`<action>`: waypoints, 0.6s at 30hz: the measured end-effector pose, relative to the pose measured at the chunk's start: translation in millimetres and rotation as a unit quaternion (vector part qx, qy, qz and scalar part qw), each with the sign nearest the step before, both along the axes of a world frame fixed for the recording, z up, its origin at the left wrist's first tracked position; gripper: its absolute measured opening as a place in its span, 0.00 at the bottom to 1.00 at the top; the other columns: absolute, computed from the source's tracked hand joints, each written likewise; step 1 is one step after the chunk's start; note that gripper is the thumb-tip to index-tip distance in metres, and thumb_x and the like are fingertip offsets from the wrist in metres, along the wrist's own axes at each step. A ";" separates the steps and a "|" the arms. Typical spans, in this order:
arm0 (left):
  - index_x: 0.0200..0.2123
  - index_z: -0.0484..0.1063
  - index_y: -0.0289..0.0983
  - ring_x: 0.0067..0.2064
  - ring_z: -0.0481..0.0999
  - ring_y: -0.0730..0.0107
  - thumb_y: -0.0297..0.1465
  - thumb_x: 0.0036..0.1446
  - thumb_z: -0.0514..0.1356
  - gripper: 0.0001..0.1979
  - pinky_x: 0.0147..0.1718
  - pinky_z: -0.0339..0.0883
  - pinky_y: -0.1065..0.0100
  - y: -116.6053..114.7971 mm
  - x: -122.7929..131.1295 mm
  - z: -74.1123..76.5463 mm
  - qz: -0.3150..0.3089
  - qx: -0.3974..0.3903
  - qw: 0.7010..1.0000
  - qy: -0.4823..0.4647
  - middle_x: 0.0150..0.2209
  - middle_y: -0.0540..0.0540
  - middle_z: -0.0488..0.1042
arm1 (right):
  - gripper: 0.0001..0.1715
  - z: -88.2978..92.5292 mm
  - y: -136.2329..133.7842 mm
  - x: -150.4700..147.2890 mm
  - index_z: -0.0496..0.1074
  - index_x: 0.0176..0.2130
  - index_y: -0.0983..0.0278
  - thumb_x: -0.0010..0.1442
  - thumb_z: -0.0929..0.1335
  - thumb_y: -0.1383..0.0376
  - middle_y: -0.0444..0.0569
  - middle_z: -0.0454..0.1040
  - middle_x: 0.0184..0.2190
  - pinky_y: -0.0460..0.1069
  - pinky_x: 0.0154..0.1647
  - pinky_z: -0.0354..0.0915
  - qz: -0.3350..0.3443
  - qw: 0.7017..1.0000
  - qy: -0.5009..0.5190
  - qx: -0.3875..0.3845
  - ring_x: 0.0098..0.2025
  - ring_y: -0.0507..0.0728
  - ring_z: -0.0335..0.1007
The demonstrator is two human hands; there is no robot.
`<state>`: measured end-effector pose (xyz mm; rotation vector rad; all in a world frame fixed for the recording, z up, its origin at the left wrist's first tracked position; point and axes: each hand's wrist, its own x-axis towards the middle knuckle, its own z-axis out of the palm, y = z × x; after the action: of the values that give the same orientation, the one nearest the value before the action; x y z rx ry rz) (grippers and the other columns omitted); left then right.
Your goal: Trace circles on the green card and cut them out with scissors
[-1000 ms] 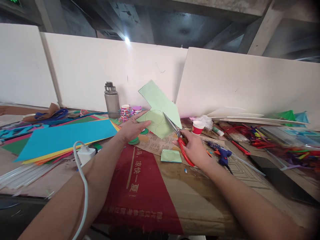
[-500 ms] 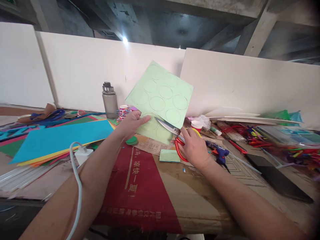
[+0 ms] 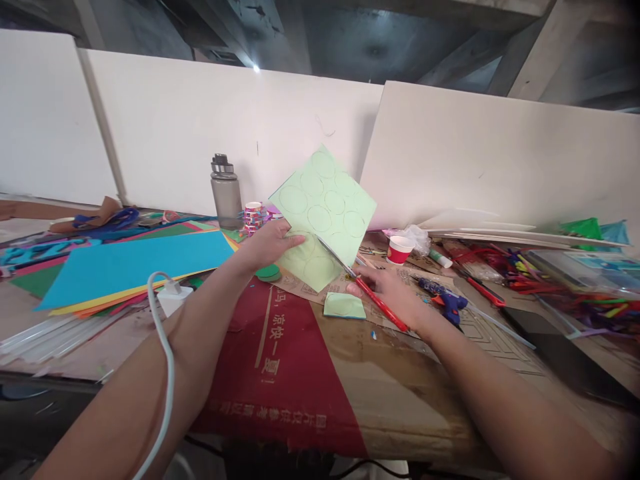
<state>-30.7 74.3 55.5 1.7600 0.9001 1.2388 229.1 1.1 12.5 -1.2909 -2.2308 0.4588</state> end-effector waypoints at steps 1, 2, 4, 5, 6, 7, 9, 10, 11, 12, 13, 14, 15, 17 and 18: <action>0.17 0.71 0.37 0.33 0.75 0.60 0.28 0.39 0.73 0.12 0.31 0.67 0.70 1.1 1.1 0.2 0.015 0.026 0.999 0.012 0.18 0.50 0.69 | 0.23 0.5 0.6 1.0 0.74 0.43 0.62 0.65 0.64 0.47 0.45 0.74 0.30 0.49 0.33 0.61 0.003 1.000 -0.002 -0.008 0.30 0.55 0.64; 0.18 0.73 0.37 0.34 0.75 0.60 0.28 0.38 0.73 0.10 0.31 0.67 0.71 2.0 2.1 0.3 0.023 0.045 0.999 0.020 0.19 0.49 0.71 | 0.23 1.2 1.2 2.0 0.74 0.41 0.62 0.65 0.64 0.47 0.45 0.74 0.30 0.49 0.33 0.61 0.007 1.000 -0.005 -0.011 0.30 0.55 0.64; 0.20 0.75 0.38 0.34 0.75 0.60 0.28 0.38 0.72 0.08 0.30 0.66 0.72 2.9 2.8 0.0 0.017 0.061 0.998 0.026 0.21 0.49 0.73 | 0.23 3.1 2.4 3.7 0.74 0.40 0.62 0.65 0.64 0.47 0.47 0.74 0.32 0.50 0.36 0.62 0.012 1.000 -0.013 0.002 0.34 0.56 0.66; 0.20 0.76 0.37 0.33 0.75 0.61 0.28 0.39 0.72 0.08 0.29 0.66 0.72 3.2 2.1 -0.6 0.008 0.056 0.998 0.026 0.21 0.49 0.74 | 0.23 4.0 2.8 4.4 0.75 0.40 0.63 0.65 0.64 0.47 0.48 0.75 0.34 0.50 0.39 0.62 0.013 1.000 -0.018 0.016 0.36 0.58 0.67; 0.20 0.76 0.37 0.31 0.75 0.61 0.28 0.39 0.72 0.08 0.28 0.65 0.71 3.5 0.6 -1.3 -0.001 0.042 0.999 0.023 0.21 0.49 0.74 | 0.23 4.7 3.1 4.9 0.75 0.41 0.63 0.65 0.64 0.47 0.49 0.75 0.37 0.51 0.41 0.63 0.014 0.999 -0.021 0.032 0.39 0.59 0.68; 0.20 0.76 0.36 0.30 0.74 0.62 0.28 0.40 0.73 0.08 0.27 0.65 0.71 3.9 -1.6 -2.3 -0.008 0.020 1.000 0.016 0.22 0.48 0.74 | 0.23 5.3 3.2 5.2 0.74 0.43 0.63 0.65 0.64 0.47 0.51 0.76 0.40 0.52 0.43 0.63 0.016 0.998 -0.023 0.047 0.42 0.60 0.69; 0.22 0.76 0.35 0.27 0.74 0.63 0.28 0.40 0.73 0.08 0.25 0.64 0.71 5.2 -7.1 -4.3 -0.018 -0.043 0.999 -0.018 0.23 0.46 0.75 | 0.24 6.0 2.6 5.1 0.74 0.46 0.63 0.66 0.63 0.48 0.54 0.75 0.43 0.53 0.47 0.63 0.026 0.997 -0.026 0.068 0.47 0.62 0.68; 0.23 0.77 0.34 0.27 0.74 0.63 0.28 0.39 0.74 0.09 0.24 0.63 0.70 5.8 -9.9 -5.1 -0.025 -0.075 0.996 -0.042 0.23 0.45 0.75 | 0.24 6.3 1.9 4.8 0.73 0.47 0.63 0.66 0.63 0.48 0.54 0.75 0.43 0.53 0.47 0.62 0.029 0.996 -0.029 0.073 0.48 0.63 0.68; 0.23 0.77 0.35 0.26 0.74 0.63 0.28 0.39 0.74 0.09 0.23 0.64 0.70 6.2 -12.2 -5.5 -0.032 -0.102 0.992 -0.064 0.22 0.46 0.75 | 0.24 6.7 1.0 4.4 0.73 0.47 0.64 0.66 0.63 0.48 0.54 0.75 0.42 0.53 0.47 0.62 0.031 0.996 -0.034 0.076 0.48 0.63 0.68; 0.23 0.77 0.35 0.26 0.74 0.63 0.27 0.38 0.75 0.10 0.23 0.64 0.70 6.1 -13.8 -5.4 -0.040 -0.121 0.989 -0.074 0.21 0.46 0.74 | 0.24 7.2 0.0 3.9 0.73 0.46 0.64 0.67 0.62 0.48 0.53 0.75 0.40 0.52 0.45 0.62 0.033 0.996 -0.042 0.075 0.46 0.62 0.68; 0.23 0.77 0.35 0.26 0.74 0.62 0.28 0.37 0.75 0.10 0.23 0.64 0.70 5.5 -14.6 -5.0 -0.049 -0.134 0.987 -0.071 0.20 0.47 0.74 | 0.24 7.5 -0.9 3.3 0.73 0.45 0.63 0.67 0.61 0.48 0.52 0.74 0.37 0.51 0.43 0.62 0.033 0.996 -0.052 0.072 0.44 0.61 0.67; 0.23 0.77 0.35 0.26 0.74 0.62 0.29 0.38 0.75 0.10 0.23 0.65 0.69 4.4 -14.5 -4.1 -0.058 -0.141 0.987 -0.055 0.21 0.47 0.74 | 0.23 7.6 -1.7 2.8 0.72 0.42 0.63 0.67 0.61 0.48 0.50 0.73 0.34 0.51 0.41 0.61 0.032 0.995 -0.065 0.070 0.40 0.59 0.67; 0.23 0.77 0.35 0.25 0.74 0.62 0.30 0.38 0.75 0.10 0.22 0.64 0.69 2.7 -13.6 -3.0 -0.066 -0.146 0.987 -0.032 0.21 0.46 0.74 | 0.23 7.5 -2.2 2.3 0.72 0.40 0.63 0.67 0.61 0.47 0.48 0.71 0.31 0.50 0.38 0.60 0.030 0.994 -0.078 0.066 0.37 0.58 0.65; 0.21 0.76 0.34 0.22 0.72 0.64 0.30 0.38 0.75 0.11 0.20 0.62 0.70 -1.3 -10.5 -0.6 -0.070 -0.149 0.986 0.017 0.20 0.45 0.74 | 0.23 5.8 -2.3 1.8 0.70 0.37 0.62 0.65 0.63 0.46 0.44 0.67 0.26 0.48 0.34 0.57 0.025 0.994 -0.090 0.054 0.31 0.55 0.60; 0.20 0.75 0.34 0.21 0.71 0.66 0.29 0.37 0.75 0.11 0.19 0.59 0.70 -3.1 -8.8 0.3 -0.065 -0.145 0.987 0.034 0.19 0.46 0.73 | 0.23 4.5 -2.1 1.7 0.70 0.36 0.62 0.64 0.63 0.45 0.42 0.65 0.24 0.47 0.32 0.55 0.022 0.995 -0.086 0.047 0.29 0.54 0.58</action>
<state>-39.5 71.2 55.8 1.6075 0.9366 0.9194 230.8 -1.0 16.9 -1.2776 -2.3963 0.2641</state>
